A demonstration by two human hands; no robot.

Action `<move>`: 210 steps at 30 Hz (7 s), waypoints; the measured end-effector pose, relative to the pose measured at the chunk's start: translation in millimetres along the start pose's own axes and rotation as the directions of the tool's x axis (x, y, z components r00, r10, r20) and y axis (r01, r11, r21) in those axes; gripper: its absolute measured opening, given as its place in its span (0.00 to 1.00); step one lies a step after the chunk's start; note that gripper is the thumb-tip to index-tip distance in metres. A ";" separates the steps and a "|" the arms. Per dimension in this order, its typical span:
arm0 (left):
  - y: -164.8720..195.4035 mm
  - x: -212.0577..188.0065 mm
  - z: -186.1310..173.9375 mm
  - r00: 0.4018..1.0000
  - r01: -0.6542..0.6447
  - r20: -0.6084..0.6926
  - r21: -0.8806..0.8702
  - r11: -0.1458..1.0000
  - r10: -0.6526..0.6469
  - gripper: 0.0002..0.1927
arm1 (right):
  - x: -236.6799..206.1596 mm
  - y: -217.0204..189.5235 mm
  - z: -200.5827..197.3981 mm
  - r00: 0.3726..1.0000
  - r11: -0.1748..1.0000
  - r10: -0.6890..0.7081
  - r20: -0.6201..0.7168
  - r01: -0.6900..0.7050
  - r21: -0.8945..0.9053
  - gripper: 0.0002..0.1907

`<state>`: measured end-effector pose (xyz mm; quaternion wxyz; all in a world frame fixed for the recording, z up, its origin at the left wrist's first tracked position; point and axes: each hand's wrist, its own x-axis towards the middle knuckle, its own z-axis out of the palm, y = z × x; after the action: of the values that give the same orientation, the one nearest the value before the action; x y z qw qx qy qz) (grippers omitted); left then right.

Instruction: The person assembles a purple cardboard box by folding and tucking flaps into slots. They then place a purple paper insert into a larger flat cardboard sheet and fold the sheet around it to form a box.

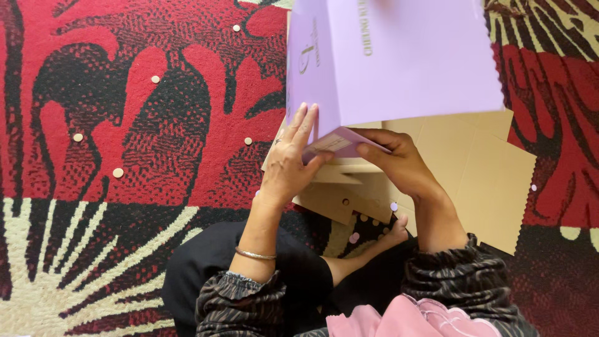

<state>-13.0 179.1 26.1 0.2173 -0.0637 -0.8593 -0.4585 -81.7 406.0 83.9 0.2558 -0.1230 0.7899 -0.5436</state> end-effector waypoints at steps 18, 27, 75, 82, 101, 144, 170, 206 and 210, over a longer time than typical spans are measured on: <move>-14.5 -8.2 19.6 0.998 0.059 -0.009 -0.043 0.997 -0.059 0.46 | 24.2 49.9 15.8 0.994 0.987 -0.106 0.034 0.101 0.123 0.19; -42.3 -12.7 31.0 0.986 0.033 -0.144 -0.342 0.939 -0.087 0.38 | 43.3 78.4 -19.5 0.924 0.998 -0.056 -0.378 0.043 -0.043 0.33; -143.8 -26.9 11.8 0.507 0.738 -0.286 -0.343 0.581 -0.813 0.49 | 71.4 158.9 -42.6 0.822 0.819 -0.216 -0.527 -0.141 -0.556 0.48; -138.4 -25.8 7.5 0.561 0.748 -0.209 -0.287 0.599 -0.801 0.44 | 48.4 129.0 -45.7 0.839 0.801 0.316 -0.443 -0.486 -0.350 0.45; -111.4 -25.6 -25.3 0.609 0.739 0.032 0.339 0.582 -0.792 0.32 | 125.2 143.6 -116.8 0.882 0.691 0.054 -0.468 -0.372 -0.620 0.55; -20.8 -29.7 96.3 0.945 0.051 0.283 0.373 0.926 -0.166 0.39 | 75.2 127.0 -83.8 0.877 0.806 0.132 -0.462 -0.367 -0.465 0.30; -43.9 -44.1 137.5 0.769 0.077 0.528 0.483 0.872 -0.361 0.40 | 79.8 133.2 -37.8 0.958 0.676 0.090 -0.271 -0.258 -0.691 0.19; -39.3 -43.8 136.1 0.781 0.093 0.515 0.464 0.881 -0.354 0.42 | 153.6 160.5 -84.1 0.792 0.752 0.185 -0.581 -0.495 -0.435 0.09; -40.6 -44.5 137.6 0.756 0.106 0.535 0.468 0.878 -0.376 0.42 | 155.9 162.7 -80.4 0.809 0.734 0.195 -0.555 -0.496 -0.465 0.08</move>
<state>-29.0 272.2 -90.7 -0.1266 -0.0476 -0.9595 -0.2471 -242.1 458.0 -85.9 0.1047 0.0935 0.9644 -0.2243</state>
